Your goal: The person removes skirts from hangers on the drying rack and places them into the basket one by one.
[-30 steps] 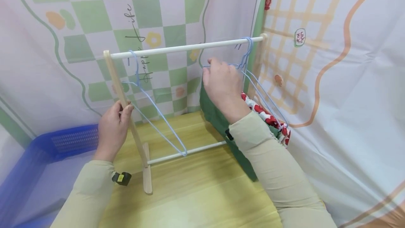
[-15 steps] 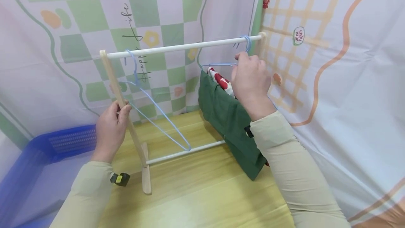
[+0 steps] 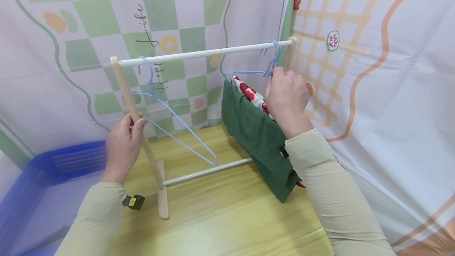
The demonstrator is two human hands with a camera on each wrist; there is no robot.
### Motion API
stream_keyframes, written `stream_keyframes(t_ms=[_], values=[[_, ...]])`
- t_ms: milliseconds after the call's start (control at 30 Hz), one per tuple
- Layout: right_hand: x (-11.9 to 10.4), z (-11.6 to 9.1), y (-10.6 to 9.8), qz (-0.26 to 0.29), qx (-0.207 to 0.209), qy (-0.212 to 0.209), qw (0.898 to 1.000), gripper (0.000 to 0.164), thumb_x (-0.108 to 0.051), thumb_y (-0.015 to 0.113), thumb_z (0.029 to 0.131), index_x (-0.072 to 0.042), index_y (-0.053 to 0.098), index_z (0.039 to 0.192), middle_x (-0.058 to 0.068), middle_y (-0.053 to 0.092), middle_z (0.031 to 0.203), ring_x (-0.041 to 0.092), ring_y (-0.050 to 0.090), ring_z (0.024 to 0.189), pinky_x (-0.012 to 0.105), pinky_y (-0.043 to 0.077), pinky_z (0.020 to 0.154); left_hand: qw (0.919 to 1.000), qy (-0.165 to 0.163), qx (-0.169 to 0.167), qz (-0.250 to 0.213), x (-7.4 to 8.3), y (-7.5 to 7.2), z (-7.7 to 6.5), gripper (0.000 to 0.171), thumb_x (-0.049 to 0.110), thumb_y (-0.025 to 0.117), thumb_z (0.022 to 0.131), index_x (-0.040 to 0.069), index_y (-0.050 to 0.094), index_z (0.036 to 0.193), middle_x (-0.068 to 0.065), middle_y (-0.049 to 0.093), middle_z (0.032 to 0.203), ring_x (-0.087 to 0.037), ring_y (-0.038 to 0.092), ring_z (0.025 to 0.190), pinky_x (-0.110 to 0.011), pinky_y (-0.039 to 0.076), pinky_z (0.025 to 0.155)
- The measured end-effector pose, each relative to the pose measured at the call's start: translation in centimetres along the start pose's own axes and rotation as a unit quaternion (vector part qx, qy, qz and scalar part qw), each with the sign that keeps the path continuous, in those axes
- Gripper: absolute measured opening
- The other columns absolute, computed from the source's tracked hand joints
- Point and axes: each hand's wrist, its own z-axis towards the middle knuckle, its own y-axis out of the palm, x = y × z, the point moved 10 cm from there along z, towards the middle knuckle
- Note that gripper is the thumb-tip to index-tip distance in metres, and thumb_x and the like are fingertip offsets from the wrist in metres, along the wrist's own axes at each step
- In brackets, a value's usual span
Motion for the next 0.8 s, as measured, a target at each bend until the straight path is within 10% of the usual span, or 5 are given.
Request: stream_keyframes(t_ms=[800], values=[[0.5, -0.3, 1.4, -0.045, -0.071, 0.011, 0.996, 0.037, -0.021, 0.049, 0.105, -0.005, 0.065, 0.133, 0.031, 0.061, 0.119, 0.054, 0.059, 0.104, 0.065, 0.047, 0.089, 0.9999, -0.003, -0.012, -0.004, -0.2, -0.3, 0.3, 0.048, 0.041, 0.049, 0.111, 0.0, 0.066, 0.128, -0.019, 0.071, 0.106, -0.035, 0.072, 0.09, -0.051, 0.06, 0.072]])
